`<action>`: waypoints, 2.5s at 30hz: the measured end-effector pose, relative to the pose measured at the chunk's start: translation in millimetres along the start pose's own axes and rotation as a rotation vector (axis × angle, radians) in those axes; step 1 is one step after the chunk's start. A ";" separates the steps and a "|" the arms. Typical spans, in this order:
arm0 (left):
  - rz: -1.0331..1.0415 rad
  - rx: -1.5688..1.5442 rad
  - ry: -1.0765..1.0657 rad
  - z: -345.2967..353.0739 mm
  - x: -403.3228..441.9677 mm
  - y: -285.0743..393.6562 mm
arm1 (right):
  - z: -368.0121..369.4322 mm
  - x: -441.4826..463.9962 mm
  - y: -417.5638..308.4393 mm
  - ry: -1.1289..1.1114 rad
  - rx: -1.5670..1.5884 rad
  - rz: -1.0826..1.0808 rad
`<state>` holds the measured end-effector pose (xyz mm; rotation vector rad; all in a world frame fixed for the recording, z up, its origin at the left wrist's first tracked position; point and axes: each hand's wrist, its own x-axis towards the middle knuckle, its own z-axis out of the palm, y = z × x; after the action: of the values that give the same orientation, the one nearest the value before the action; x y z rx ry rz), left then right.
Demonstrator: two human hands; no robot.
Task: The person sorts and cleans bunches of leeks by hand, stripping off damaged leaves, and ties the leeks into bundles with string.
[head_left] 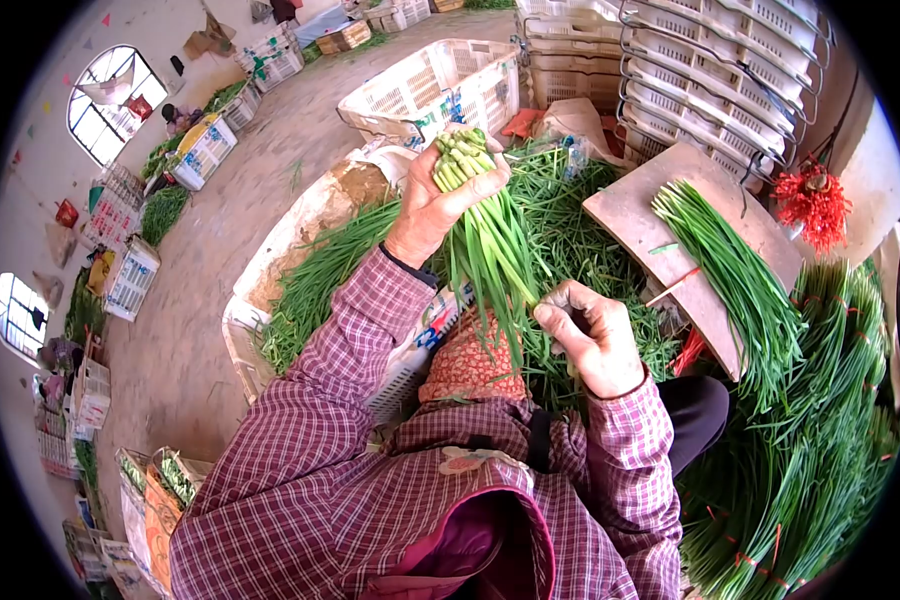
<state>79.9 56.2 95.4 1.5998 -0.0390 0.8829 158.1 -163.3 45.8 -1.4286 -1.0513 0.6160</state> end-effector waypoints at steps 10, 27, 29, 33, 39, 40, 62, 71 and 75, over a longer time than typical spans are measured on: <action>-0.081 -0.096 0.117 -18.2 2.5 -9.8 | -30.4 -29.4 -5.2 -0.060 0.009 0.122; -0.074 -0.016 0.070 15.8 -5.2 -4.1 | 23.4 21.6 -14.5 0.184 -0.295 -0.193; -0.061 0.003 0.049 13.1 -7.8 -8.6 | 8.2 16.4 -13.3 -0.036 0.062 -0.016; -0.030 -0.025 0.086 -5.3 -4.0 -12.4 | -18.3 0.2 -2.0 -0.322 0.304 0.249; -0.112 -0.216 0.192 -25.8 0.2 -5.7 | -24.0 -23.5 5.2 -0.154 -0.215 0.088; -0.135 -0.239 0.194 -20.5 -0.6 -5.2 | -17.1 -20.2 0.5 -0.079 -0.409 -0.060; -0.746 -0.447 0.070 25.0 -56.1 -30.6 | 35.0 7.9 -3.3 0.268 -0.479 -0.291; -0.785 -0.404 0.096 30.4 -55.9 -30.2 | 32.0 7.4 -0.3 0.356 -0.881 -0.359; -0.770 -0.367 0.082 35.5 -57.6 -31.8 | 29.3 13.1 2.5 0.382 -0.988 -0.426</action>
<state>72.9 8.2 38.5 1.0908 0.4250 0.3075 139.5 -137.4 41.3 -1.9459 -1.3525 -0.5679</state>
